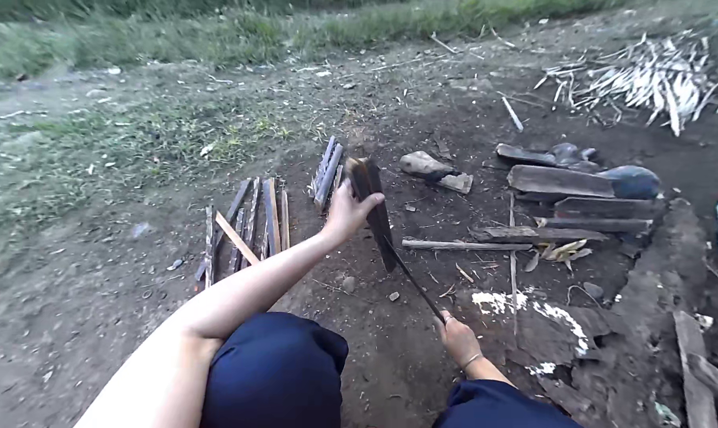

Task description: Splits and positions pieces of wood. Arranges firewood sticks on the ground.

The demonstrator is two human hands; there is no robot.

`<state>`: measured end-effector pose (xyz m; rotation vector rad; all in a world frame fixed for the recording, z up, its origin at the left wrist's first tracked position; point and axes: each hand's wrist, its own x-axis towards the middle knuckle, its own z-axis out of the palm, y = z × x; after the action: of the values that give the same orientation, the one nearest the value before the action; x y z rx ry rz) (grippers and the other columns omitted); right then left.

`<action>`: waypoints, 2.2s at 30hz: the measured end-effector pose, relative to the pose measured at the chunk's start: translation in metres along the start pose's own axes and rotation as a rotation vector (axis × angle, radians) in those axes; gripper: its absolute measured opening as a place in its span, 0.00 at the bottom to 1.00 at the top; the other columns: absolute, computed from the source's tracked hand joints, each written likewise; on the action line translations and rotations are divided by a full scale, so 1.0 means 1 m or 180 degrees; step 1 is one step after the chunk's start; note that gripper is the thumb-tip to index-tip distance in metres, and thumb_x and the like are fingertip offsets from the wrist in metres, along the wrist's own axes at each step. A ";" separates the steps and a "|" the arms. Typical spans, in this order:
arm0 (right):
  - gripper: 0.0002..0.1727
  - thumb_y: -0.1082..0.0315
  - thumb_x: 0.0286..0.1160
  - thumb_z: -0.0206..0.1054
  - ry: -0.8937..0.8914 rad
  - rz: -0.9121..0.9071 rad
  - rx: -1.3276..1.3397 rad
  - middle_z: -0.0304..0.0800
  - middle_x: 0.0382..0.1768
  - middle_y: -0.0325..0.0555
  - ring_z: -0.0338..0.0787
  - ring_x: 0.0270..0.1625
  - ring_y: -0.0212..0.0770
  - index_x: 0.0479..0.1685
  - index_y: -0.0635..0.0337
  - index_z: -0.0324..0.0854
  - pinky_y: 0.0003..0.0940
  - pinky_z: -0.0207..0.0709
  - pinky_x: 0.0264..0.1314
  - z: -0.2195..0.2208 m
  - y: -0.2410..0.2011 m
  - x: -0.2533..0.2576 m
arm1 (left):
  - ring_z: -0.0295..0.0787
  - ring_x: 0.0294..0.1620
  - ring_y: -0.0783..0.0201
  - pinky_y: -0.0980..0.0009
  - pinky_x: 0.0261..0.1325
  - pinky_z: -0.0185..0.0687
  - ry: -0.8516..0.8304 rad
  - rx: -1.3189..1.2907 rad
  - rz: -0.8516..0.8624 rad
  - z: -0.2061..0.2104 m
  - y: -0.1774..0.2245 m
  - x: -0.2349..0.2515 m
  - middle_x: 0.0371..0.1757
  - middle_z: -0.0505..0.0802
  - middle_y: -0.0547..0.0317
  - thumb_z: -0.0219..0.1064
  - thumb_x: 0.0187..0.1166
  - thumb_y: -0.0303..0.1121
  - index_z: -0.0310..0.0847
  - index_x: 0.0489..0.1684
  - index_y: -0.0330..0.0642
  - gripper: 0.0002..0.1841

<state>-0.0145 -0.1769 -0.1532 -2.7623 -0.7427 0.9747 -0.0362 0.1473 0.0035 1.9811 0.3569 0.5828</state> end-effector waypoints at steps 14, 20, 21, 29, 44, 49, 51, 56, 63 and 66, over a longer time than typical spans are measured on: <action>0.30 0.48 0.97 0.43 -0.0956 -0.0615 -0.0733 0.90 0.56 0.69 0.90 0.64 0.69 0.76 0.65 0.74 0.65 0.78 0.67 -0.072 -0.010 -0.006 | 0.94 0.50 0.57 0.56 0.60 0.89 -0.0020 0.0512 -0.0136 -0.012 -0.052 -0.043 0.50 0.94 0.44 0.77 0.76 0.34 0.79 0.65 0.30 0.23; 0.22 0.60 0.91 0.56 0.0779 -0.1088 -0.0391 0.95 0.42 0.68 0.97 0.43 0.68 0.58 0.73 0.86 0.65 0.87 0.44 0.014 0.019 -0.022 | 0.93 0.53 0.69 0.65 0.64 0.88 0.0097 0.0020 -0.0038 -0.022 -0.064 -0.047 0.52 0.95 0.52 0.79 0.72 0.31 0.80 0.66 0.32 0.24; 0.20 0.63 0.85 0.59 0.1453 -0.1238 -0.0299 0.96 0.38 0.66 0.97 0.37 0.66 0.51 0.74 0.89 0.63 0.88 0.38 0.038 0.032 -0.020 | 0.93 0.53 0.69 0.66 0.64 0.89 0.0178 -0.0311 -0.0200 -0.027 -0.066 -0.045 0.52 0.95 0.54 0.79 0.72 0.29 0.79 0.65 0.31 0.24; 0.15 0.70 0.69 0.62 0.2442 -0.1541 0.0457 0.97 0.37 0.63 0.98 0.40 0.61 0.37 0.75 0.91 0.54 0.91 0.46 0.065 0.040 -0.029 | 0.95 0.48 0.56 0.57 0.53 0.93 0.0793 -0.2117 -0.0994 -0.061 -0.088 -0.004 0.51 0.94 0.47 0.68 0.81 0.26 0.70 0.68 0.32 0.20; 0.33 0.49 0.85 0.66 0.0195 0.0266 -0.0897 0.78 0.78 0.66 0.76 0.81 0.67 0.86 0.54 0.73 0.59 0.70 0.80 0.072 0.085 0.000 | 0.92 0.57 0.67 0.65 0.66 0.88 -0.0252 -0.0373 0.0042 -0.062 -0.060 -0.041 0.59 0.92 0.50 0.78 0.72 0.25 0.70 0.76 0.32 0.32; 0.30 0.53 0.82 0.69 0.0571 -0.0955 -0.0293 0.77 0.73 0.78 0.74 0.78 0.79 0.70 0.72 0.81 0.71 0.67 0.80 -0.033 0.038 0.017 | 0.93 0.51 0.70 0.69 0.61 0.90 -0.0542 -0.0425 0.0024 -0.043 -0.058 -0.057 0.52 0.95 0.52 0.75 0.77 0.29 0.80 0.64 0.31 0.20; 0.29 0.55 0.86 0.64 0.0800 -0.1553 -0.0063 0.78 0.71 0.78 0.77 0.77 0.77 0.70 0.76 0.78 0.67 0.69 0.81 -0.098 -0.018 0.019 | 0.90 0.56 0.64 0.65 0.63 0.87 -0.0392 -0.0287 0.0175 -0.043 -0.060 -0.057 0.58 0.90 0.46 0.79 0.72 0.31 0.84 0.59 0.29 0.20; 0.32 0.55 0.86 0.58 0.1055 -0.2622 0.0864 0.78 0.78 0.64 0.80 0.79 0.57 0.82 0.69 0.71 0.52 0.76 0.80 -0.174 -0.155 0.031 | 0.95 0.48 0.59 0.60 0.53 0.94 -0.0313 -0.0190 0.0194 -0.046 -0.042 -0.059 0.53 0.92 0.45 0.83 0.67 0.26 0.80 0.60 0.32 0.24; 0.20 0.63 0.91 0.55 0.1897 -0.3474 0.1819 0.92 0.57 0.56 0.91 0.60 0.35 0.62 0.72 0.84 0.32 0.82 0.70 -0.109 -0.227 0.060 | 0.92 0.47 0.55 0.57 0.54 0.90 -0.0487 0.0225 0.0084 -0.055 -0.033 -0.059 0.48 0.91 0.43 0.81 0.69 0.27 0.78 0.58 0.29 0.22; 0.21 0.61 0.94 0.51 0.2441 -0.3351 0.2271 0.89 0.57 0.54 0.88 0.63 0.32 0.58 0.73 0.82 0.29 0.80 0.71 -0.086 -0.232 0.060 | 0.91 0.49 0.52 0.54 0.56 0.88 -0.0704 0.0327 0.0194 -0.057 -0.030 -0.059 0.52 0.90 0.41 0.79 0.69 0.24 0.79 0.59 0.28 0.21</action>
<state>-0.0163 0.0590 -0.0575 -1.5137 -1.1514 -0.0710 -0.1161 0.1751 -0.0155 2.1370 0.1935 0.3845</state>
